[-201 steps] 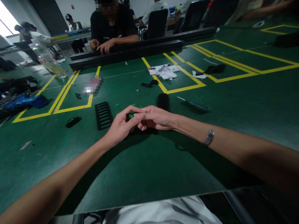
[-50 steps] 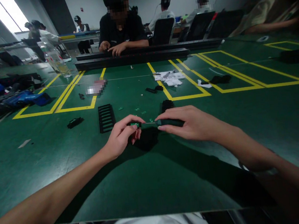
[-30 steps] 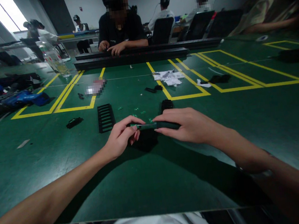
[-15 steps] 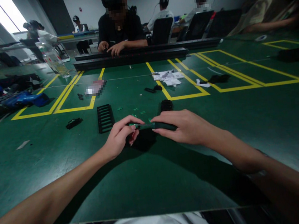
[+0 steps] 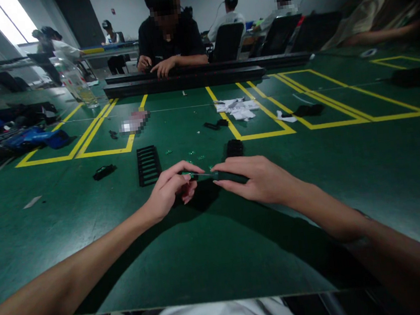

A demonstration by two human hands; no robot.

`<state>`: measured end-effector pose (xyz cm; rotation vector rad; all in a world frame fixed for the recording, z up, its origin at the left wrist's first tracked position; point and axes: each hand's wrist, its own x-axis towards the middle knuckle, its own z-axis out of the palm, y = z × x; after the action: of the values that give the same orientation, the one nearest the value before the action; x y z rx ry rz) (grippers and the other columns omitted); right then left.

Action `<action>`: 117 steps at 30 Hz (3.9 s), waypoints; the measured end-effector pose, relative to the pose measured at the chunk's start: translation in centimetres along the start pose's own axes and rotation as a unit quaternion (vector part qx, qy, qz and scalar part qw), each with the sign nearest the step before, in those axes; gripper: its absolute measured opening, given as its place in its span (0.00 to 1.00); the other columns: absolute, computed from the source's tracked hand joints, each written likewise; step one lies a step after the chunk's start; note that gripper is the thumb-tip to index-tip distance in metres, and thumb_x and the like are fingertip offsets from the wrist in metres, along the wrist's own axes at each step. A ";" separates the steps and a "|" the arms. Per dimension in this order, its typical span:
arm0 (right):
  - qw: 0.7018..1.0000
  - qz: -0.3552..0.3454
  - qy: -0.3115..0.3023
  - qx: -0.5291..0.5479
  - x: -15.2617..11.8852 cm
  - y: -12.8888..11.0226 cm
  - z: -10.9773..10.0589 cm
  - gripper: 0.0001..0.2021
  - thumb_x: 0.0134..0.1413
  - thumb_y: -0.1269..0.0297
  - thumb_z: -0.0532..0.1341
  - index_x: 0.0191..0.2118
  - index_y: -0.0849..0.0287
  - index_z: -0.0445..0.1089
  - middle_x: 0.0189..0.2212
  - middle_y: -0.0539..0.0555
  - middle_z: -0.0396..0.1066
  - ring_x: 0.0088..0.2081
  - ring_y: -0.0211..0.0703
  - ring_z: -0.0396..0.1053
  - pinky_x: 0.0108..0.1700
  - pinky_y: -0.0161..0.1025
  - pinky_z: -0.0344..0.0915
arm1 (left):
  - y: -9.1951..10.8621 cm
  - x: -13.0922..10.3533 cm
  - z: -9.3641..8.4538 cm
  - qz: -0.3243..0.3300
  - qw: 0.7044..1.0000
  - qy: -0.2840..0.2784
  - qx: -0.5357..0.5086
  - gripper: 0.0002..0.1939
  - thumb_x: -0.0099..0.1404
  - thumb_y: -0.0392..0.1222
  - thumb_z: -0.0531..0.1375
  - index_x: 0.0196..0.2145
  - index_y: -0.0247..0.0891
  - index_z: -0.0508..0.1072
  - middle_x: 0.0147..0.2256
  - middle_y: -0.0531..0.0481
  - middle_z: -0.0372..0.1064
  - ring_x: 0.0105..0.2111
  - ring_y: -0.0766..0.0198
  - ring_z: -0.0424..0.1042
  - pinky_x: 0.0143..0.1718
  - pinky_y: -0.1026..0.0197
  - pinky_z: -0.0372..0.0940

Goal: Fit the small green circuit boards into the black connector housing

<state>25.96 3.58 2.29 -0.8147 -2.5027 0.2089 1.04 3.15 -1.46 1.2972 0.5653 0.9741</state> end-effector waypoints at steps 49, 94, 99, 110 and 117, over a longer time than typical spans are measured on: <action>1.000 0.010 -0.015 -0.025 -0.1 0.1 0.3 0.13 0.66 0.62 0.60 0.52 0.60 0.72 0.39 0.57 0.76 0.39 0.46 0.74 0.40 0.38 0.65 | -0.5 0.2 -0.4 -0.030 0.999 0.011 0.014 0.11 0.67 0.40 0.55 0.44 0.33 0.71 0.22 0.57 0.56 0.19 0.72 0.54 0.19 0.69 0.50; 0.999 0.019 -0.030 -0.030 -0.1 0.2 0.5 0.14 0.67 0.61 0.59 0.52 0.62 0.73 0.39 0.57 0.76 0.39 0.46 0.73 0.40 0.39 0.65 | -0.5 0.6 -0.5 -0.066 0.998 -0.001 -0.020 0.12 0.65 0.35 0.53 0.45 0.32 0.71 0.22 0.55 0.56 0.20 0.71 0.53 0.20 0.68 0.49; 1.000 0.015 -0.015 -0.015 0.0 0.3 1.0 0.13 0.66 0.62 0.60 0.51 0.62 0.73 0.38 0.57 0.75 0.38 0.46 0.73 0.40 0.38 0.65 | -0.1 0.6 -0.4 -0.073 0.996 -0.001 -0.042 0.12 0.65 0.37 0.54 0.44 0.32 0.71 0.21 0.56 0.55 0.20 0.71 0.52 0.19 0.68 0.48; 0.999 0.017 0.015 0.023 0.1 0.2 1.6 0.11 0.66 0.62 0.60 0.49 0.60 0.74 0.38 0.56 0.77 0.38 0.44 0.74 0.41 0.37 0.66 | 0.2 0.7 -0.2 -0.080 0.995 0.006 -0.067 0.10 0.65 0.37 0.55 0.43 0.33 0.70 0.21 0.56 0.53 0.20 0.70 0.52 0.19 0.68 0.48; 1.000 0.019 0.011 0.010 0.1 0.0 1.3 0.12 0.66 0.63 0.61 0.50 0.61 0.74 0.40 0.56 0.77 0.40 0.45 0.75 0.43 0.38 0.67 | 0.1 0.8 -0.1 -0.084 0.995 -0.010 -0.049 0.11 0.65 0.37 0.55 0.44 0.33 0.71 0.21 0.56 0.56 0.20 0.71 0.53 0.20 0.68 0.49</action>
<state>25.20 3.69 1.19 -0.8527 -2.4618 0.2355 1.29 3.87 -1.28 1.1520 0.5941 0.8389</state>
